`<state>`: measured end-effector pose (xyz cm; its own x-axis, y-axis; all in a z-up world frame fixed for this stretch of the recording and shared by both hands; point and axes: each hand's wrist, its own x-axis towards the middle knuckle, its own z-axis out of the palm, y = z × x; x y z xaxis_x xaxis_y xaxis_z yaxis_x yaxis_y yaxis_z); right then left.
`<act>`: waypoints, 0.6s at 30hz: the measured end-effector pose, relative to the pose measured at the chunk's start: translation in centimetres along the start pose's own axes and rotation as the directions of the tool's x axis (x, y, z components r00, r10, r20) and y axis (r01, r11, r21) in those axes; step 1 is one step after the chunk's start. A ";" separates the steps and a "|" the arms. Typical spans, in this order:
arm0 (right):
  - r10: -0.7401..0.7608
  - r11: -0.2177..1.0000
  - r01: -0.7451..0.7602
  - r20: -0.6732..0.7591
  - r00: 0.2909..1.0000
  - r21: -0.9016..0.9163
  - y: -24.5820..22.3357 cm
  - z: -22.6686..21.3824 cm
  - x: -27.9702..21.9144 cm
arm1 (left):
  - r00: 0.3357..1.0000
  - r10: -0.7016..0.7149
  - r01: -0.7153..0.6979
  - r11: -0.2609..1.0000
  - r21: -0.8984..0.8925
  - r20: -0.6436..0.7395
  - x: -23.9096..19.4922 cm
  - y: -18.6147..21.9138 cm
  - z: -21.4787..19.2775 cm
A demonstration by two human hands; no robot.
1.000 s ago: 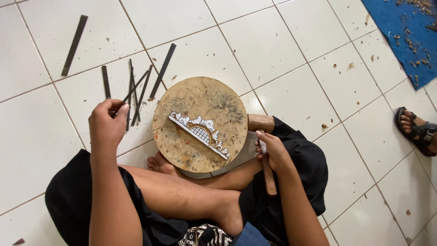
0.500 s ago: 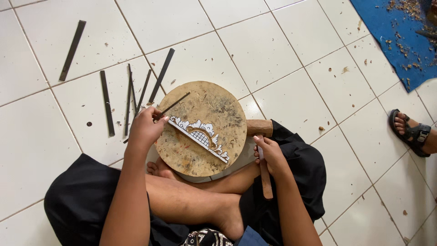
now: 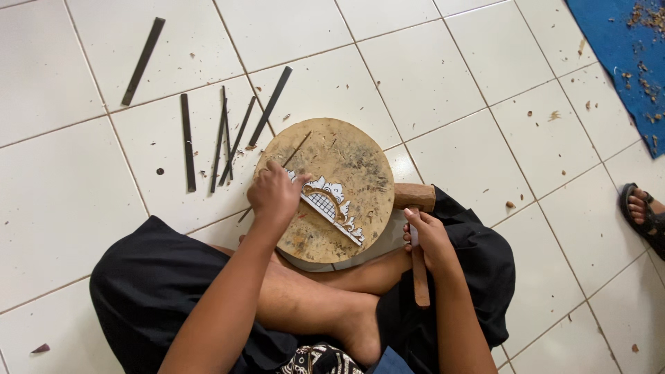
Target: The person sits on the floor and uses a wooden mallet to strike a metal chisel, carving a decorative pattern into a piece of wood placed on a round wooden block. They repeatedly adjust the chisel and strike it to shape the design.
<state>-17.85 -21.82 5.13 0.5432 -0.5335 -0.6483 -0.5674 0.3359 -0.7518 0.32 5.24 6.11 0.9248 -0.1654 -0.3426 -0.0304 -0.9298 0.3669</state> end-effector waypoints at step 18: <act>-0.032 0.999 0.033 0.030 0.999 -0.024 1.7 -0.8 2.3 | 0.995 -0.036 -0.017 0.869 -0.495 -0.098 -2.2 1.7 -2.2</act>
<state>-18.02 -23.09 2.42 0.5794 -0.5206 -0.6271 -0.5637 0.2998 -0.7696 -0.94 4.74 9.34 0.9579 -0.0988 -0.2694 0.1453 -0.6425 0.7524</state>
